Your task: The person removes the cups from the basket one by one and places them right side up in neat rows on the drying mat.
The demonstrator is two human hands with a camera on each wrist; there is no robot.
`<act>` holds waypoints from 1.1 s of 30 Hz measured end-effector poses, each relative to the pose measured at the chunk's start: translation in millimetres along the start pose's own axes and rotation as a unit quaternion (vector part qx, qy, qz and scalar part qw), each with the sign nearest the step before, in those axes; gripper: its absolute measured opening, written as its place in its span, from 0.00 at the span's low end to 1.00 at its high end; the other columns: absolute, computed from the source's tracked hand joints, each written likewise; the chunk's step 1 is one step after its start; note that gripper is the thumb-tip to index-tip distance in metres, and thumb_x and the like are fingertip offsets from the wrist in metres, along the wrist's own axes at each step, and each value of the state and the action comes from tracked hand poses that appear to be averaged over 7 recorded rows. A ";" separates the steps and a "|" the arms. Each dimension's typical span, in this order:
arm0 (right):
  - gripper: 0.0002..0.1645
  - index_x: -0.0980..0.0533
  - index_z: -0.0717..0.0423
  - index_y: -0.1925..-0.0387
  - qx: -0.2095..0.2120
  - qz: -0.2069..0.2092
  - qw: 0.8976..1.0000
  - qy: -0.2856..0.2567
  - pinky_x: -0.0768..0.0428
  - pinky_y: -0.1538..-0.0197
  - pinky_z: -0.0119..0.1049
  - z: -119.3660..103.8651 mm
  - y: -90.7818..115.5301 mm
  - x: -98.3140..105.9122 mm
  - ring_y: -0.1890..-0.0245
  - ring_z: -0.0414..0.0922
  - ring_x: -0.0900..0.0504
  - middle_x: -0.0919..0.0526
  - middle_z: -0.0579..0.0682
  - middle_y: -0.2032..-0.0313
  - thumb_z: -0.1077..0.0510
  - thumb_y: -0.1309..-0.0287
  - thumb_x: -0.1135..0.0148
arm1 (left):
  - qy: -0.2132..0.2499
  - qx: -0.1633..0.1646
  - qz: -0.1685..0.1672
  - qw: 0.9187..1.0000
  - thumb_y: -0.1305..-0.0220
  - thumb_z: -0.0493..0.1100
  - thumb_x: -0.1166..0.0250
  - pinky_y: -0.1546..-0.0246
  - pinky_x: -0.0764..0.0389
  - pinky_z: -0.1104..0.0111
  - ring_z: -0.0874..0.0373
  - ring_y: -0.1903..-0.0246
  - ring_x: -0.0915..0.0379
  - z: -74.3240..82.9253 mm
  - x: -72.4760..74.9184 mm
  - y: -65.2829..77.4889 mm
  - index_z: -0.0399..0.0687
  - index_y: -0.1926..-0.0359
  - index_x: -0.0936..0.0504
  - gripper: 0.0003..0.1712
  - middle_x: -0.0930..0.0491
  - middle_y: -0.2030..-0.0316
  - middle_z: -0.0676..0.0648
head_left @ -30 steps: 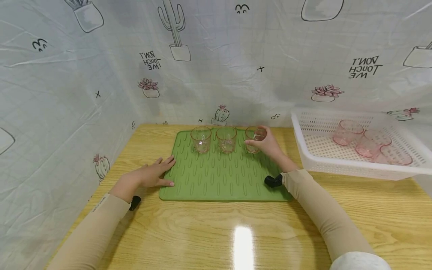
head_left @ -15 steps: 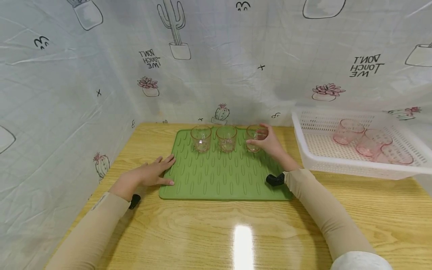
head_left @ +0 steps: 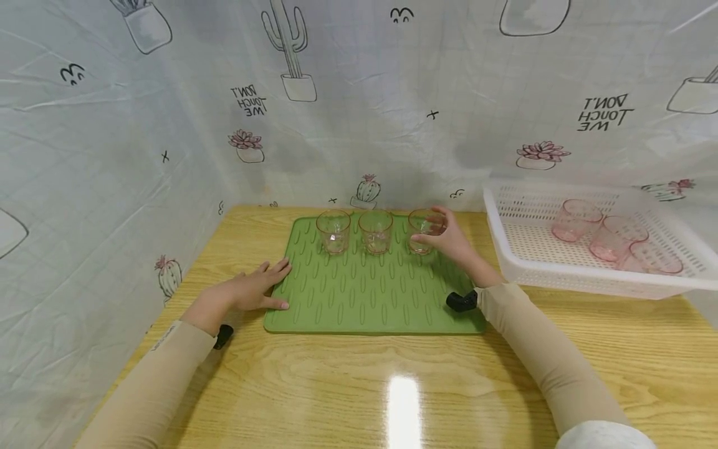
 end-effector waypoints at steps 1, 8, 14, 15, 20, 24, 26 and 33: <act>0.56 0.55 0.60 0.20 0.001 0.000 1.000 -0.001 0.38 0.27 0.57 0.1 0.4 0.6 0.27 0.64 0.40 0.41 0.66 0.26 0.60 0.35 0.29 | 0.001 -0.001 0.000 1.000 0.29 0.65 0.38 0.38 0.60 0.22 0.28 0.24 0.71 0.2 -0.1 0.2 0.39 0.18 0.55 0.56 0.65 0.19 0.37; 0.58 0.58 0.58 0.19 0.005 0.009 1.000 -0.003 0.37 0.28 0.59 2.6 3.6 7.0 0.27 0.65 0.42 0.43 0.65 0.25 0.60 0.35 0.29 | 0.001 0.002 -0.004 1.000 0.29 0.65 0.39 0.37 0.60 0.22 0.28 0.24 0.71 -0.4 -1.3 -0.7 0.40 0.18 0.56 0.56 0.66 0.19 0.37; 0.61 0.59 0.58 0.18 0.019 0.024 1.000 0.002 0.44 0.25 0.57 2.1 7.4 11.1 0.23 0.64 0.48 0.47 0.65 0.23 0.61 0.37 0.27 | 0.000 0.002 -0.001 1.000 0.30 0.65 0.38 0.37 0.60 0.22 0.28 0.24 0.71 -1.2 -1.6 -0.8 0.40 0.18 0.55 0.56 0.66 0.19 0.37; 0.61 0.59 0.58 0.19 0.023 0.025 0.999 0.004 0.46 0.24 0.57 1.5 8.2 11.4 0.23 0.63 0.50 0.48 0.65 0.22 0.61 0.37 0.27 | 0.000 0.002 0.000 1.000 0.30 0.65 0.38 0.37 0.60 0.22 0.28 0.24 0.71 -1.2 -1.7 -0.9 0.40 0.18 0.55 0.57 0.66 0.19 0.37; 0.62 0.59 0.57 0.18 0.043 0.038 0.998 0.016 0.52 0.22 0.53 -10.2 18.1 11.5 0.21 0.57 0.51 0.51 0.64 0.21 0.60 0.38 0.26 | 0.000 0.004 0.000 1.000 0.30 0.66 0.39 0.37 0.61 0.22 0.28 0.24 0.71 -1.7 -2.5 -1.2 0.41 0.18 0.55 0.56 0.65 0.19 0.38; 0.63 0.57 0.57 0.18 0.054 0.058 0.996 0.030 0.53 0.22 0.50 -16.5 23.0 11.5 0.21 0.56 0.52 0.50 0.62 0.21 0.59 0.40 0.24 | 0.000 0.005 0.000 1.000 0.30 0.65 0.38 0.37 0.61 0.22 0.29 0.24 0.71 -1.2 -2.1 -0.9 0.41 0.18 0.55 0.56 0.66 0.19 0.38; 0.63 0.55 0.57 0.19 0.062 0.070 0.995 0.036 0.53 0.22 0.49 -14.3 22.6 12.4 0.21 0.55 0.52 0.48 0.60 0.21 0.58 0.42 0.23 | -0.001 0.005 0.000 1.000 0.29 0.65 0.39 0.37 0.61 0.22 0.29 0.23 0.71 -0.9 -1.9 -0.8 0.41 0.18 0.55 0.56 0.66 0.19 0.38; 0.57 0.49 0.59 0.20 0.096 0.079 0.992 0.021 0.51 0.22 0.47 -21.1 32.9 13.7 0.21 0.54 0.50 0.44 0.58 0.22 0.64 0.41 0.25 | 0.001 0.005 -0.002 1.000 0.30 0.66 0.39 0.36 0.61 0.23 0.29 0.23 0.71 -0.6 -1.7 0.3 0.41 0.18 0.56 0.57 0.66 0.19 0.38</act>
Point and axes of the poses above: each hand's wrist, its own y-axis away from the middle knuckle, its own x-axis out of the back of the hand, z = x × y, the point moved 4 cm from there along -y, towards the middle knuckle
